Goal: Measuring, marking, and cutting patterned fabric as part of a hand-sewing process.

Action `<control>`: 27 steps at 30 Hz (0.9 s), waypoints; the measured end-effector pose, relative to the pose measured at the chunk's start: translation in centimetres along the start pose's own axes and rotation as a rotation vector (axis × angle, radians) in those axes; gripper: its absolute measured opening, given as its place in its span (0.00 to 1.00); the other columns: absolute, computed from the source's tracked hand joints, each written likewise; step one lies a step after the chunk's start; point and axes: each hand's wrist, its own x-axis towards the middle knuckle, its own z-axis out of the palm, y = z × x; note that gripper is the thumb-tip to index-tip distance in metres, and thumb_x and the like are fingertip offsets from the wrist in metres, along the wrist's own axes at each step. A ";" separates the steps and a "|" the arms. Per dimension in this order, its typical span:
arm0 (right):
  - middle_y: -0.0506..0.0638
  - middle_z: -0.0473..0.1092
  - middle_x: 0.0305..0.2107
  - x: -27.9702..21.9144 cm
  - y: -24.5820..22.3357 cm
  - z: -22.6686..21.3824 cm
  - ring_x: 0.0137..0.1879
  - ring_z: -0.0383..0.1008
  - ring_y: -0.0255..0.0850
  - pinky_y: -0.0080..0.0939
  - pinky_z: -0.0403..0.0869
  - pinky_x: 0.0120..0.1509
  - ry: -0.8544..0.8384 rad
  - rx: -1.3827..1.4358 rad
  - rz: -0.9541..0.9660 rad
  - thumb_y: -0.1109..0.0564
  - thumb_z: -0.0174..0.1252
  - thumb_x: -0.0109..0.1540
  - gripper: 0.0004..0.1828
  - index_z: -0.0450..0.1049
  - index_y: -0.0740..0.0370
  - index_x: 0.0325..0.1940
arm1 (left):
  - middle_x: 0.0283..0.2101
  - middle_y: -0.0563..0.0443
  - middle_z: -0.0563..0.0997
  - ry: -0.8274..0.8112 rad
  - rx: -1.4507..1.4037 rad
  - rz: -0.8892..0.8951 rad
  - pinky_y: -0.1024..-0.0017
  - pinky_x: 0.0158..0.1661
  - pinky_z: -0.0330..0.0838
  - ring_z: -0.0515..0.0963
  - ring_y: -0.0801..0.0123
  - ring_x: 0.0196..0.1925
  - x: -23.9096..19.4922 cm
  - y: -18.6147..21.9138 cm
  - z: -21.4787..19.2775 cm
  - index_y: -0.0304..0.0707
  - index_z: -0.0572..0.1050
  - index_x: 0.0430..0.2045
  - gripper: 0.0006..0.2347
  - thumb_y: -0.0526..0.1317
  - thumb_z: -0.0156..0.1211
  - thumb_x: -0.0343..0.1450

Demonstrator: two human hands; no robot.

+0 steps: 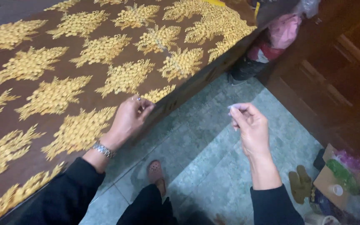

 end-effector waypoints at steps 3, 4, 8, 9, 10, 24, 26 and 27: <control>0.51 0.70 0.27 5.6 0.4 0.0 0.26 0.64 0.29 0.24 0.65 0.27 -0.080 -0.151 -0.022 0.64 0.61 0.61 0.04 0.74 0.65 0.39 | 0.30 0.42 0.76 0.068 0.107 0.098 0.56 0.41 0.71 0.77 0.46 0.38 5.7 -0.9 1.8 0.39 0.79 0.30 0.05 0.39 0.60 0.68; 0.49 0.69 0.27 7.4 0.3 0.2 0.27 0.64 0.29 0.24 0.66 0.28 -0.120 -0.214 -0.035 0.65 0.61 0.61 0.03 0.75 0.65 0.38 | 0.31 0.43 0.74 0.099 0.136 0.143 0.58 0.41 0.70 0.76 0.46 0.38 7.5 -1.0 2.4 0.39 0.80 0.30 0.04 0.37 0.59 0.69; 0.47 0.68 0.25 14.3 1.1 1.3 0.27 0.66 0.27 0.22 0.68 0.29 -0.250 -0.273 -0.064 0.66 0.61 0.59 0.03 0.76 0.67 0.37 | 0.42 0.54 0.75 0.170 0.280 0.196 0.62 0.46 0.71 0.75 0.58 0.46 14.3 -4.0 8.0 0.50 0.78 0.39 0.07 0.40 0.59 0.69; 0.47 0.67 0.26 15.7 1.9 1.2 0.28 0.68 0.28 0.23 0.70 0.31 -0.299 -0.310 -0.095 0.66 0.62 0.59 0.04 0.77 0.67 0.38 | 0.51 0.49 0.72 0.127 0.372 0.201 0.55 0.52 0.66 0.69 0.54 0.56 15.0 -3.8 9.0 0.47 0.74 0.48 0.12 0.42 0.56 0.71; 0.47 0.67 0.27 17.0 2.8 1.1 0.30 0.70 0.28 0.24 0.72 0.33 -0.349 -0.345 -0.127 0.66 0.62 0.59 0.05 0.77 0.66 0.39 | 0.60 0.43 0.69 0.081 0.462 0.206 0.47 0.59 0.60 0.64 0.50 0.65 15.7 -3.6 10.0 0.44 0.69 0.57 0.17 0.45 0.52 0.74; 0.47 0.67 0.29 30.3 10.4 3.9 0.36 0.69 0.29 0.26 0.73 0.38 -0.816 -0.232 -0.122 0.63 0.63 0.59 0.07 0.77 0.64 0.42 | 0.72 0.46 0.49 -0.064 0.820 0.119 0.36 0.64 0.39 0.49 0.51 0.73 17.0 -3.7 16.2 0.57 0.47 0.69 0.31 0.66 0.29 0.72; 0.49 0.67 0.29 30.5 11.0 3.5 0.37 0.70 0.30 0.27 0.74 0.38 -0.889 -0.230 -0.110 0.62 0.63 0.60 0.07 0.77 0.64 0.41 | 0.72 0.44 0.50 -0.050 0.820 0.102 0.35 0.63 0.39 0.49 0.51 0.73 15.9 -3.0 16.4 0.56 0.47 0.69 0.31 0.66 0.31 0.71; 0.49 0.67 0.30 30.9 11.1 3.4 0.38 0.70 0.31 0.28 0.74 0.38 -0.906 -0.264 -0.134 0.62 0.62 0.60 0.06 0.77 0.64 0.42 | 0.72 0.45 0.49 -0.055 0.822 0.103 0.36 0.64 0.39 0.49 0.51 0.73 16.0 -2.7 16.2 0.56 0.48 0.69 0.31 0.65 0.30 0.72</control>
